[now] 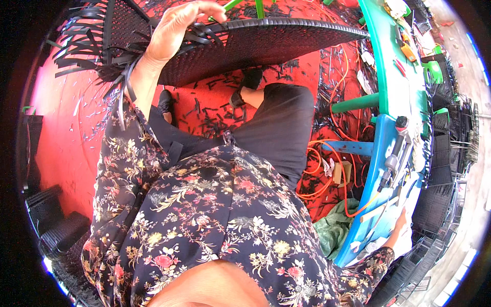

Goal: The person weaves strips of black material onto a chair frame, using a staple gun and pliers to secure the ends.

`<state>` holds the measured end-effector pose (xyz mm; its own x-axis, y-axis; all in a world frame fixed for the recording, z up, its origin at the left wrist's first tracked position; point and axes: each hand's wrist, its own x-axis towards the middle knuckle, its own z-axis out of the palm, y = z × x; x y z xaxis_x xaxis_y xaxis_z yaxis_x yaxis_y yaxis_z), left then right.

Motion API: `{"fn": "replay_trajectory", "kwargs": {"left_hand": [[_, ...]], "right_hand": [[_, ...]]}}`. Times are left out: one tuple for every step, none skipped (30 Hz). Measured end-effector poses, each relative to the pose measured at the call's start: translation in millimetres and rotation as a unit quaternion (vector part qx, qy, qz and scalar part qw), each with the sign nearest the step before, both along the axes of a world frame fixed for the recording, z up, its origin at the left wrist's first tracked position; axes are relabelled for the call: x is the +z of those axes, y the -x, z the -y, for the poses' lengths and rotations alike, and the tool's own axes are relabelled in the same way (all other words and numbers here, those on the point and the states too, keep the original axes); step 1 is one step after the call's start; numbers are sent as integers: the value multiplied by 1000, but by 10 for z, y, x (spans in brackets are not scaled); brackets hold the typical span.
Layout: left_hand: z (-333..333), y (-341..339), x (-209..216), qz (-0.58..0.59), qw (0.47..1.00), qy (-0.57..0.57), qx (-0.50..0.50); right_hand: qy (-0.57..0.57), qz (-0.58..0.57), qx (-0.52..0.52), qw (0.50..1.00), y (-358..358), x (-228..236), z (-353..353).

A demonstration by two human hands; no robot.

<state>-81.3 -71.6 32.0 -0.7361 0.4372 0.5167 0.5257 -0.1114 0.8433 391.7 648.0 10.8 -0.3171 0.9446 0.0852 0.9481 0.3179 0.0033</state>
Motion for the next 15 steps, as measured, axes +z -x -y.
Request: {"fn": "replay_trajectory", "kwargs": {"left_hand": [[-3, -8, -19, 63, 996, -57, 8], [-14, 12, -26, 39, 996, -76, -6], [-16, 31, -35, 6, 999, -35, -26], [-14, 49, -45, -26, 999, 7, -47], [-28, 78, -54, -78, 991, -7, -107], [-28, 81, -72, -90, 991, 1, -101], [-30, 77, -93, -103, 990, 7, -96], [-28, 68, -112, -115, 989, 13, -91], [-12, 35, -136, -26, 996, -14, -86], [7, -6, -156, 63, 994, -50, -78], [3, -20, -163, 50, 994, -75, -63], [-1, -39, -164, 36, 993, -99, -48], [-5, -33, -152, 20, 993, -107, -51], [-21, -26, -137, 3, 992, -115, -54], [-38, -23, -124, -13, 991, -123, -56]], "right_hand": [[-24, 33, -3, 999, -117, -87, -125], [-48, 66, -6, 997, -238, -157, -203], [-73, 99, -10, 992, -345, -199, -231], [-97, 132, -14, 986, -319, -207, -261], [-119, 163, -19, 979, -216, -190, -239], [-141, 194, -25, 971, -108, -163, -126], [-132, 128, 67, 981, 147, -63, -3], [-122, 61, 158, 978, 578, 67, 130], [-116, -4, 228, 967, 1074, 156, 361], [-91, -65, 365, 924, 1588, 219, 685], [111, -294, 378, 871, 2071, 243, 1105], [156, -310, 505, 790, 2508, 260, 1590], [224, -338, 541, 737, 2871, 242, 2136], [295, -319, 594, 677, 3194, 268, 2680], [282, -307, 634, 651, 3466, 265, 3241]]}}
